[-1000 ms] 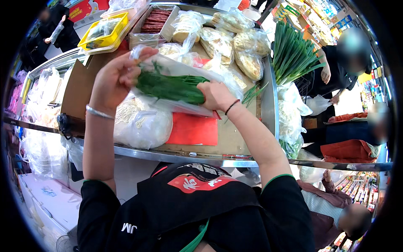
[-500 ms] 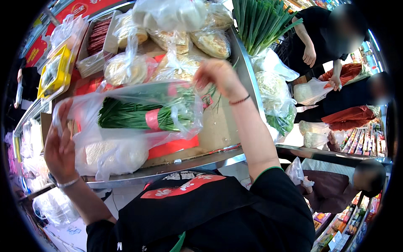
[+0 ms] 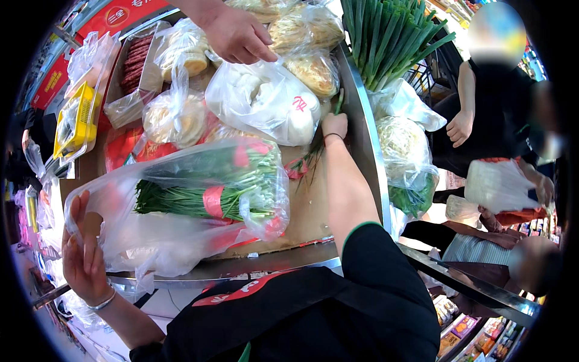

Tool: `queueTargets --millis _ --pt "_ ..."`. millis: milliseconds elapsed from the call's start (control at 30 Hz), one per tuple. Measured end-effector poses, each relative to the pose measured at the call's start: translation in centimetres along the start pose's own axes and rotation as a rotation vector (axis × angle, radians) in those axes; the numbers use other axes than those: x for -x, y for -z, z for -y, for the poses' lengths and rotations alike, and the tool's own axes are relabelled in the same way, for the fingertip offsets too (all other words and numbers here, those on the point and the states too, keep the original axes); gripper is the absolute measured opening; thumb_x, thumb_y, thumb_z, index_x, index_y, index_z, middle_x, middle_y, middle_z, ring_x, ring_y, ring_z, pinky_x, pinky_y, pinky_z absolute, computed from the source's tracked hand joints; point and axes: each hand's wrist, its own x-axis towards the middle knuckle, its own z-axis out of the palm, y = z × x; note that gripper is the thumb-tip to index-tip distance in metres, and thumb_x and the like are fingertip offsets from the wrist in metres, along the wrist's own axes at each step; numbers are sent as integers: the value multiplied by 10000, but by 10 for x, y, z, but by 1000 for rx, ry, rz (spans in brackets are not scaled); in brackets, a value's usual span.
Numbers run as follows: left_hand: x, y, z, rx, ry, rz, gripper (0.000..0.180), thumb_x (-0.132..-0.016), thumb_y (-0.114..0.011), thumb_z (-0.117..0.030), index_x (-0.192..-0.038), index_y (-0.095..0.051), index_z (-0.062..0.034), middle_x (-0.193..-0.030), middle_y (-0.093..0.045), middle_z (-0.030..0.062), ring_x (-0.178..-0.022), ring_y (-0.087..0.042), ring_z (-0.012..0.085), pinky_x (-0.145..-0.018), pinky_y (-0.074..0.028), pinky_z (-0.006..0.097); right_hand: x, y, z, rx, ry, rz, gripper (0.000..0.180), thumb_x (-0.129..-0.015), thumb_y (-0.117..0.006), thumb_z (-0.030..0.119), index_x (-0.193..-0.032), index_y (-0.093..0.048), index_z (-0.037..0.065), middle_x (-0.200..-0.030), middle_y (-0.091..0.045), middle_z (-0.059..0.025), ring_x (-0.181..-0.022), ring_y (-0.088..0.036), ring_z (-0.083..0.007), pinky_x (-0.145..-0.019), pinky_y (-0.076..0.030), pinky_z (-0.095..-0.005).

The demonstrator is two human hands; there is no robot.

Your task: The person selects a large piece of pork ribs from a refrigerated display, moves to a cutting station, and uses a cleaver to chop the ribs into smaller portions on a cutting board. The person also handles green onions and plastic bags at the start.

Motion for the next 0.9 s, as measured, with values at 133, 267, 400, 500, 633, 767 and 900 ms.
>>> queueTargets --millis 133,267,400,500,633,767,900 --pt "-1 1 -1 9 18 66 671 -947 -509 -98 -1466 -159 142 -1566 -142 290 -478 -355 6 -407 -376 151 20 68 -22 -809 -306 310 155 -972 -464 177 -952 -534 40 -723 -575 -72 -409 -449 -158 -368 -339 -282" --pt "14 4 -7 84 26 112 657 -943 -489 -42 -1474 -141 126 -1575 -155 255 -490 -358 12 -438 -375 156 117 232 62 -1604 -159 579 159 -966 -440 142 -1077 -543 95 -689 -443 5 -472 -320 -93 -435 -255 -231" --pt "26 2 -16 55 67 178 641 -951 -506 -87 -1475 -193 112 -1561 -215 254 -538 -350 5 -483 -399 151 262 309 160 -2094 263 1113 201 -877 -476 47 -1048 -581 37 -693 -457 -33 -557 -365 -111 -485 -313 -259" --pt "35 -8 -28 -13 63 216 592 -919 -443 -102 -1435 -278 137 -1505 -336 263 -538 -340 2 -501 -384 130 349 268 186 -1229 1130 1189 167 -847 -501 45 -985 -588 11 -795 -576 -100 -653 -525 -204 -601 -433 -308" --pt "53 3 -42 -6 83 256 567 -906 -401 -103 -1416 -326 133 -1472 -393 251 -559 -329 16 -513 -394 157 419 171 189 -125 1521 891 122 -855 -544 136 -888 -602 34 -861 -658 -198 -834 -647 -384 -746 -518 -461" --pt "68 7 -44 14 108 338 570 -890 -392 -91 -1412 -337 133 -1456 -413 244 -573 -335 25 -537 -407 166 440 90 181 146 1313 573 241 -866 -524 192 -1022 -586 19 -1068 -640 -173 -980 -634 -364 -814 -524 -467" --pt "69 16 -47 -54 96 321 561 -884 -390 -87 -1402 -362 126 -1456 -426 227 -587 -333 26 -554 -413 165 440 102 169 124 1467 808 835 -841 -636 459 -1482 -317 29 -1543 -292 -204 -1434 -250 -361 -1171 -196 -512"
